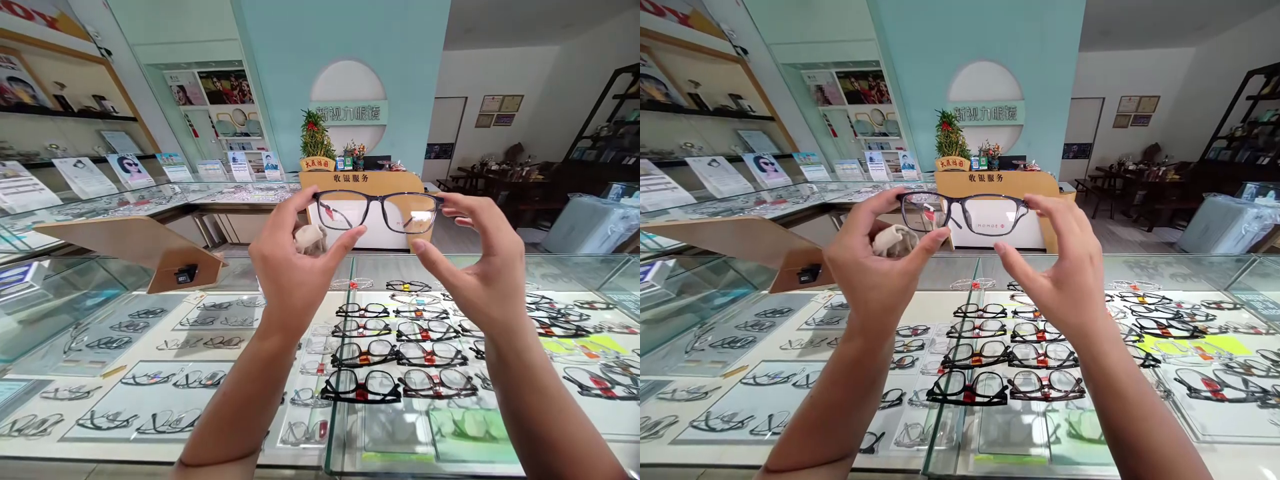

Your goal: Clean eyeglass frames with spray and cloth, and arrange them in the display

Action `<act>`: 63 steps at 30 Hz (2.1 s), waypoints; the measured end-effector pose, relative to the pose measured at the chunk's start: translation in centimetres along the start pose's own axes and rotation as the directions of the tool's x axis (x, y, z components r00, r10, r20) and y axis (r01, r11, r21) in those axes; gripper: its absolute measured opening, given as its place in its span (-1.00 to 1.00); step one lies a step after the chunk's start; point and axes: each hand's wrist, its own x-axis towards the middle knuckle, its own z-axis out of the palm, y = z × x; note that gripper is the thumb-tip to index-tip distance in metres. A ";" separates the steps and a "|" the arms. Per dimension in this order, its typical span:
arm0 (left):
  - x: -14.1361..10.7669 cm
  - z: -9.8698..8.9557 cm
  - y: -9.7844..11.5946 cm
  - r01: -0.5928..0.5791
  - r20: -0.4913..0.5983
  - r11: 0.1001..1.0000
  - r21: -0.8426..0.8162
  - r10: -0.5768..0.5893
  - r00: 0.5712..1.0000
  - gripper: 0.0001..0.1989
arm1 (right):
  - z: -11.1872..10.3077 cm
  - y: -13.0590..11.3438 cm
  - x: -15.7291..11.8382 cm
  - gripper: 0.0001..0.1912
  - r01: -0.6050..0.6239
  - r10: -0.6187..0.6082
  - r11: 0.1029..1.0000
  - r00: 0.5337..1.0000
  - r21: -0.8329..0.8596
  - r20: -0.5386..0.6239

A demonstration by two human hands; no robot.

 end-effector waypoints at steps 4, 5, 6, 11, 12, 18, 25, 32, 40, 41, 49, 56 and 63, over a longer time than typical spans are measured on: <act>0.1 0.1 0.0 0.024 0.017 1.000 0.009 -0.025 1.000 -0.41 | 0.8 0.0 -0.2 -0.53 0.005 -0.007 0.999 0.999 -0.039 -0.040; 0.2 0.2 0.0 0.030 0.021 1.000 0.010 -0.030 0.999 -0.42 | 0.9 0.0 -0.3 -0.53 0.003 -0.005 0.999 0.999 -0.046 -0.046; 0.2 0.2 0.0 0.034 0.024 0.999 0.009 -0.034 0.999 -0.43 | 0.9 -0.1 -0.3 -0.52 -0.002 0.000 0.999 0.999 -0.051 -0.046; 0.1 0.5 -0.6 0.001 0.033 1.000 -0.004 -0.001 0.999 -0.43 | 1.1 -0.1 -0.3 -0.55 -0.081 0.079 0.994 0.996 -0.068 -0.034; 0.0 0.6 -0.7 -0.009 0.037 1.000 -0.005 0.009 0.999 -0.43 | 1.1 -0.1 -0.3 -0.55 -0.097 0.095 0.993 0.995 -0.069 -0.030; -0.1 0.8 -1.1 0.008 0.070 1.000 -0.030 -0.006 0.998 -0.43 | 0.9 0.2 -0.2 -0.56 -0.124 0.123 0.990 0.992 -0.062 -0.029; -0.2 0.9 -0.5 0.068 0.070 0.995 -0.069 -0.063 0.996 -0.48 | 0.9 0.8 0.0 -0.58 -0.153 0.154 0.988 0.988 -0.031 0.015; -0.5 1.3 0.0 0.063 0.060 0.989 -0.133 -0.055 0.997 -0.53 | -0.4 0.9 0.3 -0.59 -0.141 0.142 0.987 0.990 -0.075 0.008; -0.5 1.3 -0.1 0.031 0.059 0.996 -0.089 -0.025 0.998 -0.55 | -0.8 0.9 0.3 -0.64 -0.120 0.123 0.986 0.992 -0.118 0.020; -0.5 1.3 -0.1 0.029 0.062 0.996 -0.088 -0.024 0.998 -0.55 | -0.9 0.8 0.3 -0.64 -0.122 0.125 0.985 0.992 -0.119 0.017; -0.6 1.3 0.0 0.016 0.055 0.995 -0.100 -0.010 0.998 -0.56 | -1.0 0.4 0.3 -0.64 -0.136 0.144 0.977 0.989 -0.164 0.040; -0.7 1.3 -0.2 -0.027 0.048 0.996 -0.080 0.031 0.998 -0.53 | -0.8 0.3 0.2 -0.63 -0.115 0.123 0.970 0.992 -0.212 0.023; -0.8 1.2 -0.3 -0.044 0.053 0.997 -0.063 0.047 0.998 -0.52 | -0.7 0.5 0.2 -0.63 -0.109 0.121 0.965 0.992 -0.240 0.036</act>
